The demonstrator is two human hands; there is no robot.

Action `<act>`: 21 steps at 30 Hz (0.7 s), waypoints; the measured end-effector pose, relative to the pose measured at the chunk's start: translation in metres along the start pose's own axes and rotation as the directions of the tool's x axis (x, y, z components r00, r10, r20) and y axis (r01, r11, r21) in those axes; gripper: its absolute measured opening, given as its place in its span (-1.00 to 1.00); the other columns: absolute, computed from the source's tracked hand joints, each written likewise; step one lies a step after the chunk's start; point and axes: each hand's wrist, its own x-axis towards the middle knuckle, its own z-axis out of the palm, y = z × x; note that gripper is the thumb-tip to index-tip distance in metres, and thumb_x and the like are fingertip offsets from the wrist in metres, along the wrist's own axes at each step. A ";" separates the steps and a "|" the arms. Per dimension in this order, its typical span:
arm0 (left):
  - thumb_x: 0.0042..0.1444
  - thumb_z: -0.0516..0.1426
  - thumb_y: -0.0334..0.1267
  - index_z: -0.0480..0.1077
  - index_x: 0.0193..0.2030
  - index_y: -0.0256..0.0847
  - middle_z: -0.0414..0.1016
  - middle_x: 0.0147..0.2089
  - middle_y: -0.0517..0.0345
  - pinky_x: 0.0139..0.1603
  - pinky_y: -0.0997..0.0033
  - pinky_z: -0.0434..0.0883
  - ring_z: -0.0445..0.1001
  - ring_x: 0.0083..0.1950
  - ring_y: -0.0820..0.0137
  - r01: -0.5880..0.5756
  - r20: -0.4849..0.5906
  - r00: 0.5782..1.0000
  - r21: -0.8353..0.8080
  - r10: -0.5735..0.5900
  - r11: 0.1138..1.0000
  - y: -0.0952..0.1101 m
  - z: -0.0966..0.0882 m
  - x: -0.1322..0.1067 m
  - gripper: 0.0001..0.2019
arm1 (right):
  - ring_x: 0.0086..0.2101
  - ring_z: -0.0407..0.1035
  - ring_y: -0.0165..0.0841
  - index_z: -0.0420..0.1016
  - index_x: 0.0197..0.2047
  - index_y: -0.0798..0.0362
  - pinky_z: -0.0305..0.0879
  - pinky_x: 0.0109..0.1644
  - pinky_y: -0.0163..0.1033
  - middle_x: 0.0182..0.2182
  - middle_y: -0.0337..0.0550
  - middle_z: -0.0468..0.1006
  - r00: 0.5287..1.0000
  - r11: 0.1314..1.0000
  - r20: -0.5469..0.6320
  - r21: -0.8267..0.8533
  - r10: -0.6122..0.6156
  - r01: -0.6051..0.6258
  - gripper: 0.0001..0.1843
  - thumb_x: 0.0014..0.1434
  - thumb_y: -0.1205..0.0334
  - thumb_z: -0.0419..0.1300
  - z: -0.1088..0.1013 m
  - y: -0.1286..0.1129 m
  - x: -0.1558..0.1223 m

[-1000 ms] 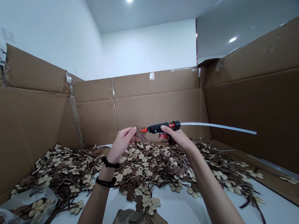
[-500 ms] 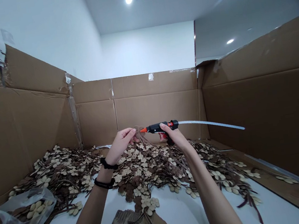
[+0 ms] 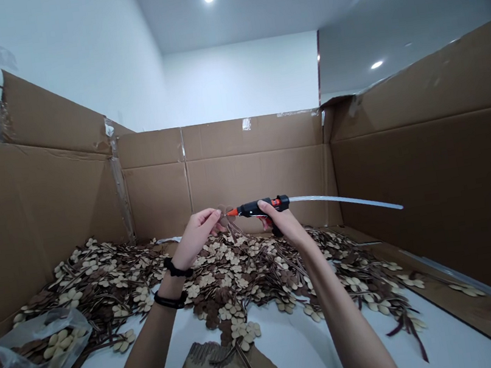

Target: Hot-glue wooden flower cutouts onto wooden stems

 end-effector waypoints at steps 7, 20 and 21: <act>0.16 0.03 0.02 0.43 -0.30 -0.30 0.47 -0.45 0.11 -0.38 0.49 0.26 0.39 -0.41 0.42 -0.035 -0.048 0.998 0.195 0.045 0.980 -0.012 -0.010 0.008 -0.62 | -0.55 0.21 -0.40 0.23 -0.69 0.03 0.14 -0.35 -0.26 -0.68 -0.26 0.31 0.997 0.995 -0.078 -0.101 -0.018 0.010 -0.42 0.00 -0.31 0.11 0.000 -0.008 -0.001; 0.16 -0.01 -0.03 0.42 -0.35 -0.28 0.42 -0.50 0.14 -0.39 0.47 0.26 0.39 -0.43 0.40 -0.043 0.152 0.988 0.310 -0.005 0.950 -0.028 0.006 0.011 -0.65 | -0.39 0.32 -0.36 0.41 -0.43 0.03 0.20 -0.26 -0.27 -0.46 -0.25 0.45 0.997 0.996 0.081 0.086 0.008 -0.015 -0.68 -0.16 0.01 0.34 0.007 -0.001 0.001; 0.16 -0.01 -0.03 0.41 -0.36 -0.28 0.42 -0.50 0.14 -0.41 0.47 0.25 0.38 -0.45 0.41 -0.042 0.163 0.987 0.321 -0.011 0.946 -0.029 0.008 0.012 -0.65 | -0.40 0.30 -0.36 0.40 -0.44 0.03 0.19 -0.27 -0.28 -0.48 -0.28 0.42 0.996 0.997 0.088 0.073 0.011 -0.017 -0.70 -0.17 0.02 0.33 0.008 0.000 0.001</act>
